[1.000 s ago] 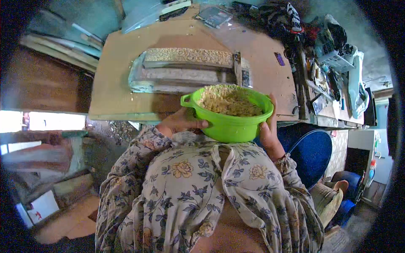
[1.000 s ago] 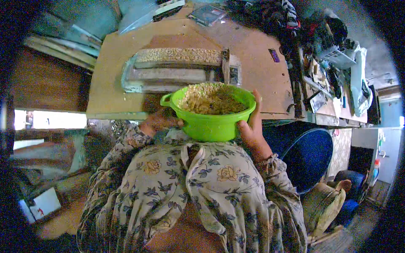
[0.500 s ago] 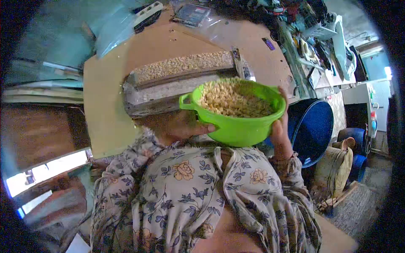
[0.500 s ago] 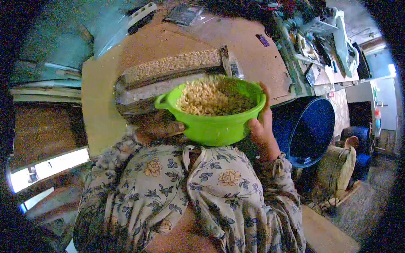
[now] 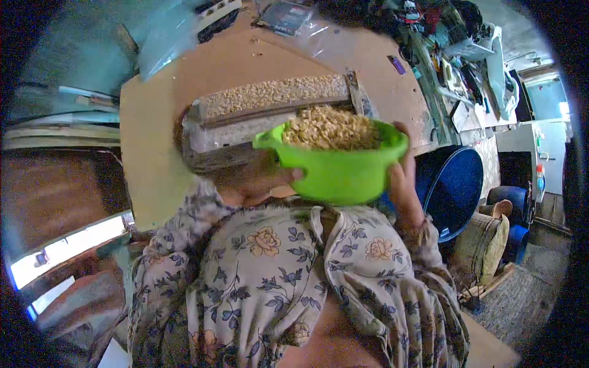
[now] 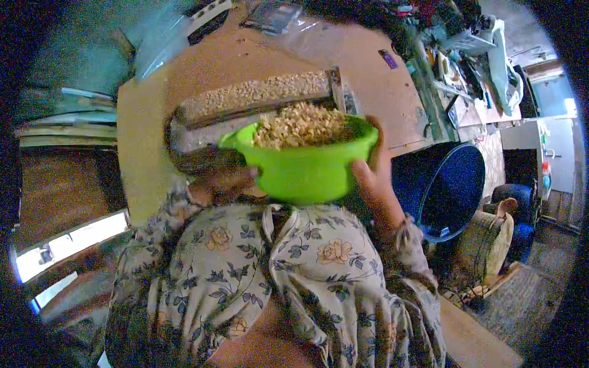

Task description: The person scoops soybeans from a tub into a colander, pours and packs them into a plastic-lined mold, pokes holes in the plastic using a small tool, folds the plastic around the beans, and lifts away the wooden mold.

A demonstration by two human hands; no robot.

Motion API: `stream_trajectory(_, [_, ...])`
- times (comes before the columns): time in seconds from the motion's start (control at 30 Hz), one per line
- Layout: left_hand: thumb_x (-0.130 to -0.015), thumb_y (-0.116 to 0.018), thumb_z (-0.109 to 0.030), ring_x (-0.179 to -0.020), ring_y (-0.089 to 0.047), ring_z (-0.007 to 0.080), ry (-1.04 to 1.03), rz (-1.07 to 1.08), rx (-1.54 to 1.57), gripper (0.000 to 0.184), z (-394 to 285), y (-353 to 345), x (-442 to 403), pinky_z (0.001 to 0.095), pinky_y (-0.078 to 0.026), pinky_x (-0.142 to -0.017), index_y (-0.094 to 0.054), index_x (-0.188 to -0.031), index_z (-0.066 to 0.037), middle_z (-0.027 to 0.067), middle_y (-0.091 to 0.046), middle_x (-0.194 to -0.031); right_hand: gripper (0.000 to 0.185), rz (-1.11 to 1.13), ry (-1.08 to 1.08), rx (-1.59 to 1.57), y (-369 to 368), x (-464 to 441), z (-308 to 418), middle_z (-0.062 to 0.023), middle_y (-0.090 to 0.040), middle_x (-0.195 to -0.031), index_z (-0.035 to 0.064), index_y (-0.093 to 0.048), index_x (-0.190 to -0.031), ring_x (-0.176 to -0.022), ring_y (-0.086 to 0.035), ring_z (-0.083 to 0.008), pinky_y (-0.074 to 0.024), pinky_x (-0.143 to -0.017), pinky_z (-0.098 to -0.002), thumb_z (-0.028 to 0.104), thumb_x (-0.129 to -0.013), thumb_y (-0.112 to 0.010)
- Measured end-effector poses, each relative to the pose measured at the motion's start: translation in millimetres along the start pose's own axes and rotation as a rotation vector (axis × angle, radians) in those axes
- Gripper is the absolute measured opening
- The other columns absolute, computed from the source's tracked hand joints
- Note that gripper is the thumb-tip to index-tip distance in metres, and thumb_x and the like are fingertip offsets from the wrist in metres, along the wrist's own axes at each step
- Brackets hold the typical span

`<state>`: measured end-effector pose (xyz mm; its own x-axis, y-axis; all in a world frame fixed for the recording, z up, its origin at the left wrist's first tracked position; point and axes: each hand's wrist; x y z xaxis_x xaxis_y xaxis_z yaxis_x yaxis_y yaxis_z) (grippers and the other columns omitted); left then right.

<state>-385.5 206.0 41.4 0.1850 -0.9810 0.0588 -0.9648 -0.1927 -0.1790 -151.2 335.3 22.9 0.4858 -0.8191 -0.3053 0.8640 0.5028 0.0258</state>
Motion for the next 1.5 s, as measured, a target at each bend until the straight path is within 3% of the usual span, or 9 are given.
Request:
stream_trajectory(0.03, [-0.077, -0.055, -0.033, -0.085, -0.056, 0.0231, 0.351, 0.35, -0.387, 0.041, -7.6, 24.8, -9.7, 0.035, -0.043, -0.078, -0.055, -0.101, 0.001, 0.0128, -0.06, -0.094, 0.083, 0.024, -0.107, 0.046, -3.6, 6.6, -7.5, -0.018, -0.037, -0.121, -0.001, -0.021, -0.127, -0.111, -0.038, -0.0253, -0.0302, -0.093, -0.0346, 0.045, -0.069, -0.057])
stream_trajectory(0.23, [-0.081, -0.054, -0.021, -0.095, -0.054, 0.0222, 0.444, 0.226, 0.083, 0.042, -15.9, 15.0, 15.2, 0.0364, -0.043, -0.085, -0.043, -0.117, -0.001, 0.0076, -0.055, -0.107, 0.087, 0.099, -0.127, 0.075, -22.4, -2.3, -6.3, -0.0181, -0.039, -0.119, -0.001, -0.018, -0.128, -0.109, -0.039, -0.0257, -0.0292, -0.094, -0.0347, 0.056, -0.072, -0.052])
stream_trajectory(0.47, [-0.076, -0.064, -0.02, -0.101, -0.05, 0.0224, 0.202, 0.141, -0.041, 0.051, 6.3, 47.0, 55.6, 0.0356, -0.045, -0.083, -0.04, -0.117, -0.001, 0.0107, -0.051, -0.11, 0.072, 0.127, -0.217, 0.058, -63.9, -8.7, 12.6, -0.0152, -0.04, -0.116, -0.0004, -0.02, -0.127, -0.107, -0.039, -0.0242, -0.03, -0.093, -0.0337, 0.029, -0.069, -0.052])
stream_trajectory(0.8, [-0.077, -0.063, -0.02, -0.102, -0.049, 0.0205, 0.433, 0.002, 0.091, 0.05, -26.1, 68.9, 66.6, 0.0358, -0.044, -0.083, -0.039, -0.118, -0.003, 0.0099, -0.052, -0.109, 0.078, 0.198, -0.163, 0.075, -86.1, -4.6, -10.7, -0.0142, -0.04, -0.115, 0.0004, -0.02, -0.127, -0.106, -0.04, -0.0235, -0.0318, -0.091, -0.0334, 0.041, -0.071, -0.056])
stream_trajectory(0.87, [-0.077, -0.064, -0.02, -0.101, -0.049, 0.0203, 0.066, -0.048, 0.095, 0.049, -31.3, 68.0, 75.9, 0.0361, -0.044, -0.082, -0.04, -0.116, -0.003, 0.0096, -0.053, -0.107, 0.077, 0.168, -0.139, 0.014, -105.4, -10.6, 5.8, -0.0145, -0.038, -0.117, 0.0004, -0.021, -0.127, -0.107, -0.039, -0.0238, -0.0309, -0.092, -0.0337, 0.041, -0.071, -0.056])
stream_trajectory(1.0, [-0.077, -0.064, -0.021, -0.101, -0.049, 0.0192, 0.369, 0.098, 0.505, 0.049, -14.3, 95.5, 73.3, 0.0355, -0.044, -0.082, -0.04, -0.116, -0.003, 0.0094, -0.053, -0.107, 0.076, 0.216, -0.043, 0.1, -115.9, -7.6, -7.3, -0.015, -0.038, -0.119, 0.0004, -0.018, -0.128, -0.11, -0.038, -0.0242, -0.0292, -0.094, -0.034, 0.041, -0.074, -0.053])
stream_trajectory(1.07, [-0.076, -0.064, -0.025, -0.1, -0.05, 0.0181, 0.409, -0.191, 0.087, 0.051, -21.8, 86.7, 93.8, 0.0332, -0.045, -0.08, -0.041, -0.115, -0.003, 0.0097, -0.053, -0.106, 0.081, 0.276, -0.182, -0.02, -122.0, -2.5, 0.9, -0.0152, -0.041, -0.116, 0.0009, -0.018, -0.128, -0.107, -0.04, -0.024, -0.0318, -0.091, -0.0343, 0.049, -0.073, -0.053])
stream_trajectory(1.43, [-0.079, -0.061, -0.023, -0.103, -0.047, 0.0187, 0.385, -0.093, 0.141, 0.056, -17.9, 103.5, 95.2, 0.0322, -0.039, -0.088, -0.031, -0.122, -0.003, 0.01, -0.048, -0.114, 0.085, 0.275, -0.166, -0.037, -137.8, -9.0, 6.6, -0.0163, -0.039, -0.117, 0.0025, -0.016, -0.129, -0.109, -0.039, -0.0245, -0.0309, -0.092, -0.0346, 0.054, -0.072, -0.053])
stream_trajectory(1.5, [-0.079, -0.061, -0.02, -0.105, -0.045, 0.0192, 0.459, -0.238, 0.581, 0.057, 17.7, 115.9, 102.9, 0.0334, -0.036, -0.092, -0.03, -0.123, -0.003, 0.01, -0.047, -0.114, 0.085, 0.297, -0.19, 0.008, -137.3, -11.4, 8.0, -0.0162, -0.04, -0.117, 0.0025, -0.016, -0.13, -0.109, -0.039, -0.0246, -0.0309, -0.093, -0.0347, 0.053, -0.072, -0.053])
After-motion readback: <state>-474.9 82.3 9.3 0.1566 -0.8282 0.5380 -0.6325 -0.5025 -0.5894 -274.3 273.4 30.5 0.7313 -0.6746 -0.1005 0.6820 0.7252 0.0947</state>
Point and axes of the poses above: each hand's wrist, its own x-axis away from the middle knuckle, its own y-axis out of the back of the hand, z = x × y
